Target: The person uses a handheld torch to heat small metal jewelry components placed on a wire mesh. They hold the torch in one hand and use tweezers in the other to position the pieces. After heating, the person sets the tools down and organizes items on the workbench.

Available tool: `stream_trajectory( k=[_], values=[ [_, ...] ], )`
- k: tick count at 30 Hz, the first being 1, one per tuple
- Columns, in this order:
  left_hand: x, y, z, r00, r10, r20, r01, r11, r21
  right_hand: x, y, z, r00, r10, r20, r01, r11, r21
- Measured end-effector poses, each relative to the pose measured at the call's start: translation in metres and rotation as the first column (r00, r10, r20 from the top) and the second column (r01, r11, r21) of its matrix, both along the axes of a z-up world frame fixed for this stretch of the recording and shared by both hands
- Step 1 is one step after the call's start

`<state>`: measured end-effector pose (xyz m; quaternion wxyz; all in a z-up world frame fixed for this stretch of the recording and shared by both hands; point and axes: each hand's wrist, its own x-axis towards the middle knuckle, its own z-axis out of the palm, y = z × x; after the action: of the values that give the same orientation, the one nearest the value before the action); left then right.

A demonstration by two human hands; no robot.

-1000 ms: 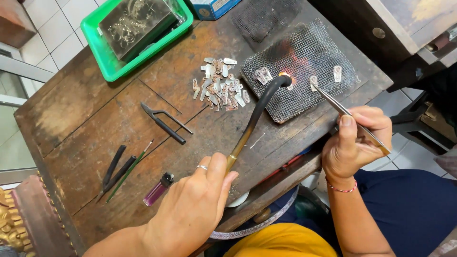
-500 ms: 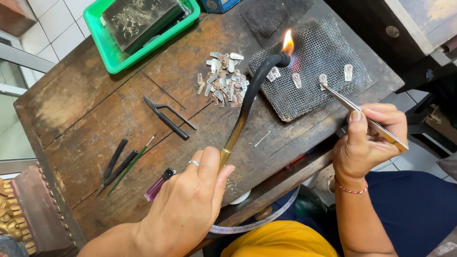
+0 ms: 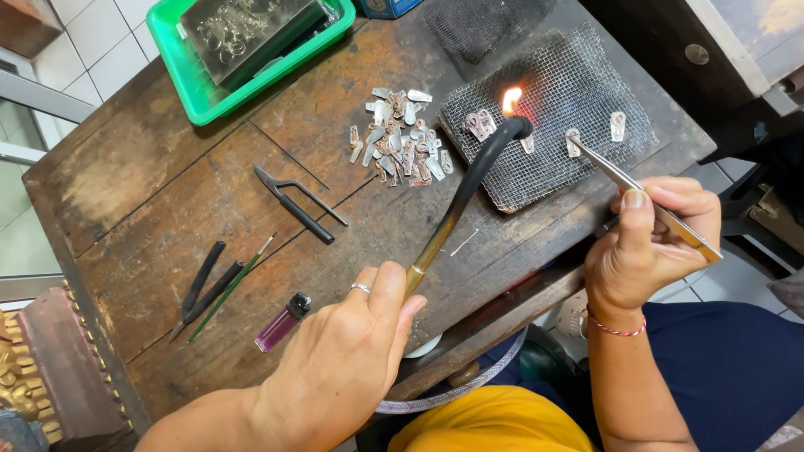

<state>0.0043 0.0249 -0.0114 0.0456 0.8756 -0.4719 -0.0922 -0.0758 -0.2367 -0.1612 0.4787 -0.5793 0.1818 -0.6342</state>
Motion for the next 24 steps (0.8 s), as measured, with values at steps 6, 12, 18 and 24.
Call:
stream_trajectory(
  k=[6,12,18,24],
  values=[
    [-0.0012,0.0027,0.0032,1.000,-0.002,0.002,0.002,1.000,0.002,-0.0035,0.0012,-0.0065,0.993,0.051,0.109,-0.063,0.992,0.110],
    [-0.0020,0.0074,0.0067,0.999,-0.024,0.044,0.026,0.998,-0.051,-0.0021,0.0030,-0.0083,0.993,0.033,0.116,-0.043,0.995,0.090],
    [-0.0087,0.0060,0.0062,0.999,-0.006,0.035,0.005,1.000,0.020,-0.0024,0.0024,-0.0092,0.992,0.046,0.120,-0.057,0.994,0.090],
    [-0.0044,0.0025,0.0075,0.999,-0.010,0.045,0.012,0.999,-0.043,-0.0021,0.0022,-0.0091,0.991,0.048,0.122,-0.059,0.994,0.089]
  ],
)
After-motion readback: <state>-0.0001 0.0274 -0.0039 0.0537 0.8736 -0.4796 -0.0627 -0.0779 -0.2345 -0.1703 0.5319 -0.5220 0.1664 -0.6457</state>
